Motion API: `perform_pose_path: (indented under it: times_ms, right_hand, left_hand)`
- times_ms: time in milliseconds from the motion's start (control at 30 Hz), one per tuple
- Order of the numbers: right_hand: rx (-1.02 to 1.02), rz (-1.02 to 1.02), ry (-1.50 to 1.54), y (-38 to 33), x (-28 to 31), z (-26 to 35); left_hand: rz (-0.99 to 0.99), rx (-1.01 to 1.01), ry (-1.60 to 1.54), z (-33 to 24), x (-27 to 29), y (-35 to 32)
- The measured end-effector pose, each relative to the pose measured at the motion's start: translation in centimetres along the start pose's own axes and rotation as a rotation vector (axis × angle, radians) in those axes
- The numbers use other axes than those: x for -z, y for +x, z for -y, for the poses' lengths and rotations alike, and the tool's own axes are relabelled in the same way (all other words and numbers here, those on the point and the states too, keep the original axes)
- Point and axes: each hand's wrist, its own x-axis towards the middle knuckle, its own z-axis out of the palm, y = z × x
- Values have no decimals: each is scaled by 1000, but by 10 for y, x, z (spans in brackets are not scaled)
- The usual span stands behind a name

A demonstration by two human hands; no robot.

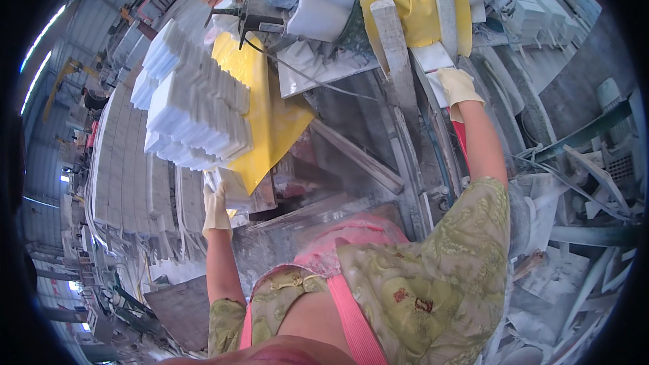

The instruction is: The person repeatedly picks up white foam blocks from a pile and places them onto a growing stack on a yellow surface. The person also handles larger flat boards, moving them aside to access the foam blocks. The task continues with the person stacking more foam blocks one by one.

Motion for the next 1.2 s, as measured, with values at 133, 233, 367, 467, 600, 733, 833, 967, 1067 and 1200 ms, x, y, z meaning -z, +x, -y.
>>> perform_pose_path:
  times_ms: [133,233,367,467,600,733,833,967,1067,1200]
  right_hand:
    - [-333,114,367,-10,4,6]
    - [-290,100,326,-25,4,4]
    - [-184,60,211,-53,6,-1]
    - [-4,85,-25,-80,10,-3]
    - [84,55,-109,-128,10,1]
    - [102,46,-83,-172,1,5]
    - [162,-84,-18,-186,-1,1]
    - [141,27,58,-191,2,1]
    - [110,89,40,-190,7,5]
    - [60,300,40,-186,22,8]
  left_hand:
    - [41,-18,-94,1,-1,0]
    - [40,-42,-108,8,-2,6]
    - [-14,-36,1,9,-3,10]
    - [69,-4,-164,7,-3,7]
    - [51,-41,-106,7,-2,7]
    - [59,-41,-38,5,-2,10]
    - [105,-46,-111,-3,0,0]
    - [122,-55,-181,-24,4,-24]
    - [136,-39,-171,-34,6,-33]
    - [137,-44,-170,-32,4,-28]
